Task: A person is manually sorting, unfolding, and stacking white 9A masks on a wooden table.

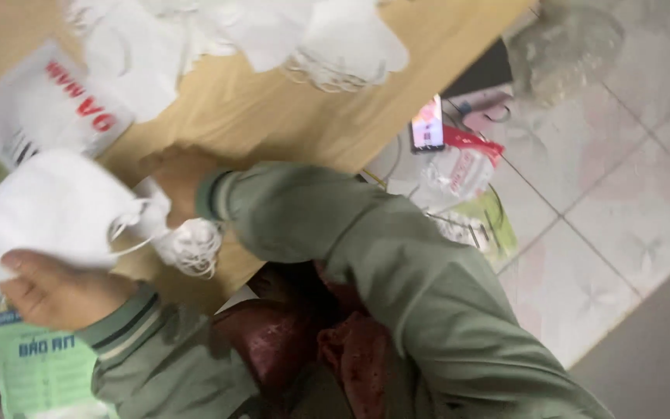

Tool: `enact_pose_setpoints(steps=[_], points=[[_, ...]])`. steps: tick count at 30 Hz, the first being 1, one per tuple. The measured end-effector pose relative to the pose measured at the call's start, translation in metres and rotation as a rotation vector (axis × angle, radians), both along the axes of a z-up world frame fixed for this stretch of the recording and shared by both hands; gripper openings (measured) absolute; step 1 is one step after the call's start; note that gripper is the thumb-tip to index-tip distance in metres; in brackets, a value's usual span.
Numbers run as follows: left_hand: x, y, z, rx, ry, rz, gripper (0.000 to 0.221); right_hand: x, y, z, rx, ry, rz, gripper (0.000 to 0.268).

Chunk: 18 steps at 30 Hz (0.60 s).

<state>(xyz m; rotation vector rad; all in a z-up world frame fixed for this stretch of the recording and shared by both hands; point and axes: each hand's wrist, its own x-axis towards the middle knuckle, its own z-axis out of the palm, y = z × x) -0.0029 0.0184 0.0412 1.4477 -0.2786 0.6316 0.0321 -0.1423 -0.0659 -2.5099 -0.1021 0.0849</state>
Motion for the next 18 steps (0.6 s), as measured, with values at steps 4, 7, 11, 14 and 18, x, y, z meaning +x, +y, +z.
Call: enact_pose_setpoints(steps=[4,7,11,14,18], points=[[0.005,-0.001,-0.004,-0.019,-0.017,-0.041,0.037,0.011,0.004,-0.010,0.168,0.109,-0.029,0.116],[0.009,0.004,-0.011,0.028,-0.067,-0.088,0.035,0.011,-0.021,0.008,0.187,0.282,-0.016,0.097],[0.001,-0.008,-0.004,0.048,0.022,-0.101,0.038,0.034,-0.089,-0.014,-0.102,0.033,-0.256,0.066],[-0.006,-0.017,0.000,0.044,0.088,-0.164,0.037,-0.003,-0.132,0.030,-0.197,-0.082,-0.476,0.065],[-0.013,-0.030,0.000,0.029,0.260,-0.187,0.033,-0.015,-0.143,0.037,-0.370,-0.086,-0.580,0.078]])
